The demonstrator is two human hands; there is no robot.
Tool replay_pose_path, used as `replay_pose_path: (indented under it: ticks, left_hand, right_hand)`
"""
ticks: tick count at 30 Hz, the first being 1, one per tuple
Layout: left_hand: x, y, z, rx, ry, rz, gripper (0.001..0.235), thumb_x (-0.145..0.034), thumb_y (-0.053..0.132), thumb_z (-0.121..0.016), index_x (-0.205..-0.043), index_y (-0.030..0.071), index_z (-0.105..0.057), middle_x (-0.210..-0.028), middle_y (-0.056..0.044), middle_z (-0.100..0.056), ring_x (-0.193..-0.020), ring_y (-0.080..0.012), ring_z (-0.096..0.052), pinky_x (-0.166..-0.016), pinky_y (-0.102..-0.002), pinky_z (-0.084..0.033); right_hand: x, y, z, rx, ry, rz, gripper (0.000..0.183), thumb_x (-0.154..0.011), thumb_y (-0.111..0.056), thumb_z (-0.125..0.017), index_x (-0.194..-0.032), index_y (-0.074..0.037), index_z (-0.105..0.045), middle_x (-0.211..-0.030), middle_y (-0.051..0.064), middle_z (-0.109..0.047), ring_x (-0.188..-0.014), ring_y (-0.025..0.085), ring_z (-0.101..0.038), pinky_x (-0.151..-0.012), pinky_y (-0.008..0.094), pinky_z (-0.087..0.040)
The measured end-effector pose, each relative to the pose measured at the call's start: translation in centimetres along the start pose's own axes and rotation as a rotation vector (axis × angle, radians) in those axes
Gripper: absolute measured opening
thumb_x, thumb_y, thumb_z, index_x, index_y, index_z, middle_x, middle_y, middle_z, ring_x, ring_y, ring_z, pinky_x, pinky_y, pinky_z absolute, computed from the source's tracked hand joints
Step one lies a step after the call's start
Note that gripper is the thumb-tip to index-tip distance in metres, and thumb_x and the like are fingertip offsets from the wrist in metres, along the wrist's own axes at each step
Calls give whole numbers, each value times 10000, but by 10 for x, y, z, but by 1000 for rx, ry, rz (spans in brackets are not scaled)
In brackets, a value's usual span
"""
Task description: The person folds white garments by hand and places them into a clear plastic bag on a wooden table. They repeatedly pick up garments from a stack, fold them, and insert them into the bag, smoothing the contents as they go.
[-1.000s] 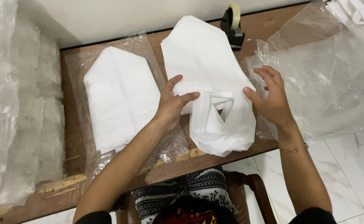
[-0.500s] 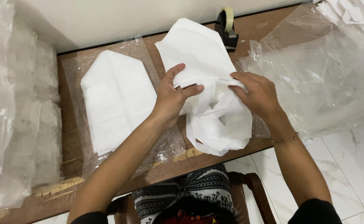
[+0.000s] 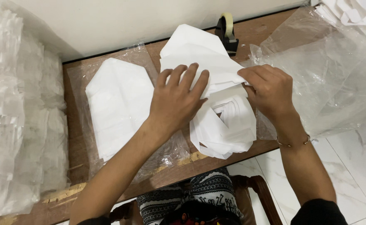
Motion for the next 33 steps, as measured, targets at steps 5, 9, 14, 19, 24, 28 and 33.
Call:
replay_pose_path:
  ticks: [5, 9, 14, 19, 24, 28, 33]
  left_hand:
    - [-5, 4, -25, -66, -32, -40, 114, -799, 87, -730, -897, 123, -683, -727, -65, -692, -652, -232, -713, -602, -351, -569]
    - [-9, 1, -29, -118, 0, -27, 101, -777, 88, -729, -845, 131, -668, -672, -37, -669, -564, -192, -682, -518, -297, -541]
    - [-9, 21, -28, -147, 124, -49, 31, -814, 68, -674, -833, 93, -676, -652, -53, -616, -494, -183, -641, -474, -268, -523]
    - [14, 69, -19, -90, 134, -180, 45, -825, 66, -671, -846, 43, -703, -713, -130, -628, -541, -230, -664, -507, -305, -559]
    - [44, 86, -22, -73, 180, -249, 38, -811, 47, -678, -815, 39, -715, -721, -159, -630, -554, -234, -650, -528, -287, -556]
    - [66, 86, -23, 60, 27, -272, 273, -771, 105, -738, -1035, 47, -708, -898, -192, -668, -745, -315, -681, -630, -376, -573]
    - [101, 65, 18, 274, -323, -205, 654, -726, 116, -831, -1331, 112, -582, -1308, -236, -588, -1191, -415, -594, -946, -537, -506]
  right_hand:
    - [1, -18, 13, 16, 47, -27, 301, -843, -166, -847, -1129, -159, -755, -973, 20, -737, -992, 209, -675, -937, 384, -458]
    - [22, -64, 46, -196, 179, -176, 705, -816, -351, -865, -1325, 16, -542, -1381, 242, -464, -1233, 491, -443, -1016, 623, -365]
    - [64, -92, 2, -1983, 342, -1149, 803, -869, -528, -636, -1467, -301, -150, -1412, 186, -170, -1261, 389, -369, -939, 734, -465]
    - [60, -87, -53, -2123, 313, -1372, 658, -836, -586, -634, -1357, -245, -419, -1421, 177, -338, -1314, 406, -422, -1013, 661, -424]
    - [89, -91, -70, -1703, 533, -1655, 557, -875, -222, -799, -1051, 55, -349, -1135, 134, -361, -909, 222, -419, -759, 469, -467]
    - [107, -97, -75, -1623, 616, -1833, 256, -874, -73, -732, -1096, -30, -612, -1051, 123, -686, -949, 255, -690, -811, 453, -567]
    - [136, -87, -78, -1616, 502, -1932, 256, -842, -79, -715, -1079, -87, -618, -998, 64, -688, -863, 244, -667, -625, 383, -531]
Point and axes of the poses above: each hand's wrist, its own x-axis away from the middle knuckle, its own z-axis out of the back of the hand, y = z × x, the point moved 5 cm from there along -x, towards the middle knuckle
